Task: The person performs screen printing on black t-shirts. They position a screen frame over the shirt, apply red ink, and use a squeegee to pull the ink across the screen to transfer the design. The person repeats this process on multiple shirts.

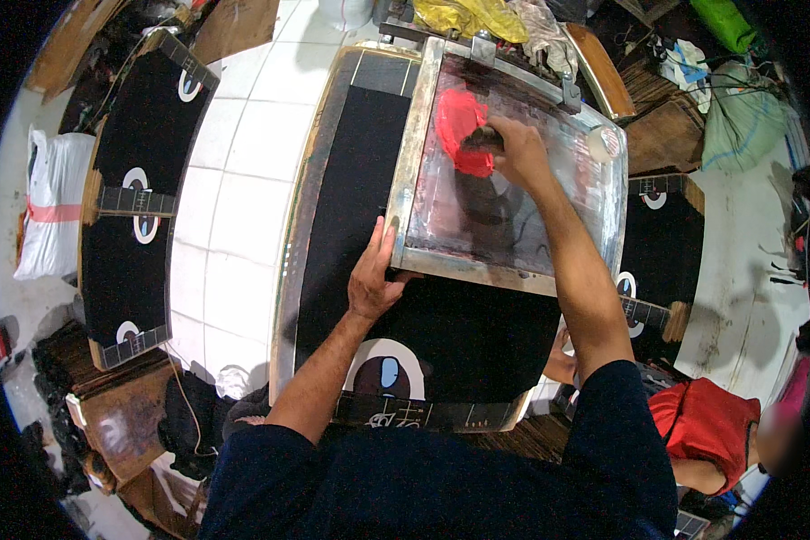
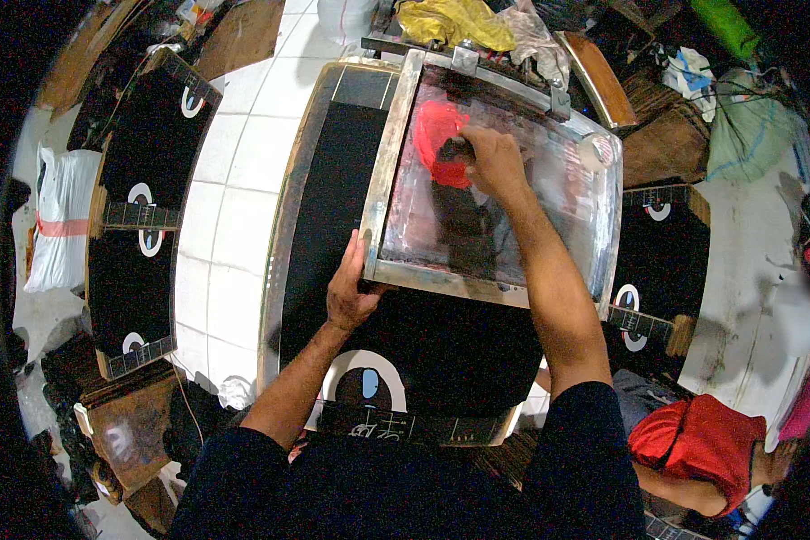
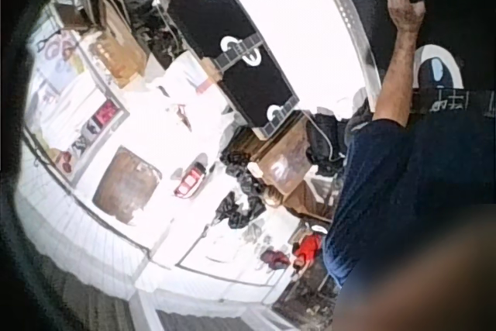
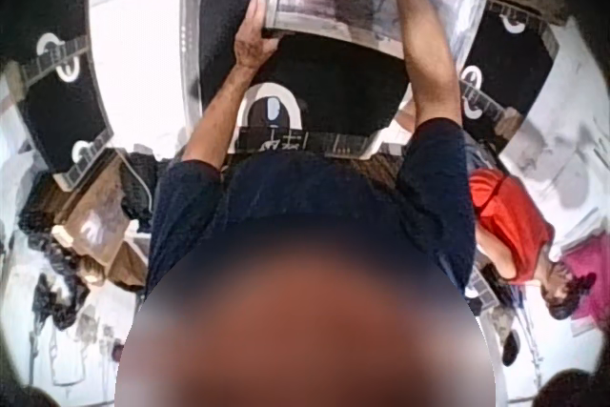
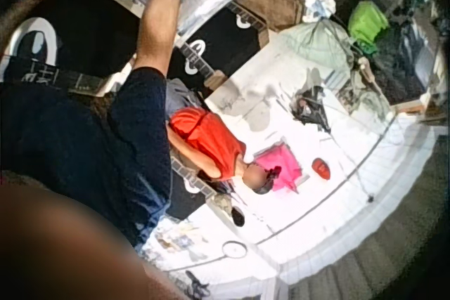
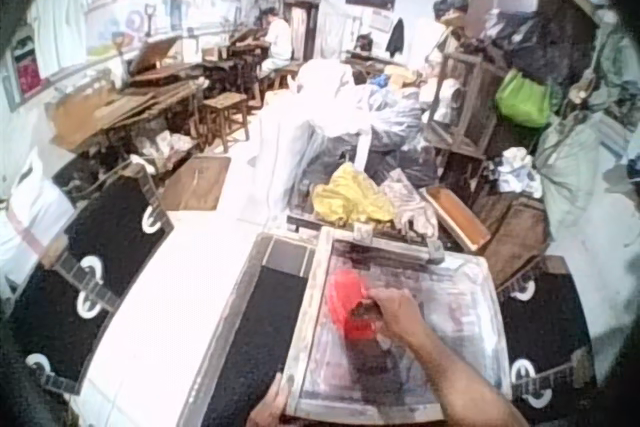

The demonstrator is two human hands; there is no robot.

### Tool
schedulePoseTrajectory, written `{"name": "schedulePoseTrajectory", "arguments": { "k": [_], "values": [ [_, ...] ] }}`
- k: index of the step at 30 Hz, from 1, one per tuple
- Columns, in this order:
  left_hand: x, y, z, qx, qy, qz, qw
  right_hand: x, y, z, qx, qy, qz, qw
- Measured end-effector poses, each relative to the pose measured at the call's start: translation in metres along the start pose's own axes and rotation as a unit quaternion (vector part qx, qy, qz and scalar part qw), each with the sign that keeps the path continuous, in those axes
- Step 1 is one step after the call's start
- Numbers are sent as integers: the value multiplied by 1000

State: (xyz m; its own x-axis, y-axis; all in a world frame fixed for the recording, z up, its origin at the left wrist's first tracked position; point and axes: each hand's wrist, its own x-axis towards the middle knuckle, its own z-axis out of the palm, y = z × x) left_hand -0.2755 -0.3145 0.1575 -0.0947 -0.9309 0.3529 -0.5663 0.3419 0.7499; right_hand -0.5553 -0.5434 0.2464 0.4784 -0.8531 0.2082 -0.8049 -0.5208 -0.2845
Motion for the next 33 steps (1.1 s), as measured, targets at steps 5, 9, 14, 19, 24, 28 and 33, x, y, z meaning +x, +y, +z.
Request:
{"name": "schedulePoseTrajectory", "arguments": {
  "k": [5,9,14,19,24,28,33],
  "values": [
    [2,2,0,-18,12,-1,1000,19,-1,-3,-4,-45,9,999],
    [2,3,0,4,4,-7,1000,73,19,8,-2,16,-14,1000],
    [1,5,1,8,7,-9,1000,51,12,19,2,62,26,998],
    [2,8,0,-8,2,-27,1000,-38,-31,20,1,42,76,996],
    [1,12,-2,2,-12,-30,999,-95,-75,18,-11,193,91,977],
    [8,26,-11,-30,27,7,999,-140,-126,7,-6,268,132,954],
    [56,87,-47,-80,113,78,987,-134,-165,-47,-34,389,106,915]
  ]
}}
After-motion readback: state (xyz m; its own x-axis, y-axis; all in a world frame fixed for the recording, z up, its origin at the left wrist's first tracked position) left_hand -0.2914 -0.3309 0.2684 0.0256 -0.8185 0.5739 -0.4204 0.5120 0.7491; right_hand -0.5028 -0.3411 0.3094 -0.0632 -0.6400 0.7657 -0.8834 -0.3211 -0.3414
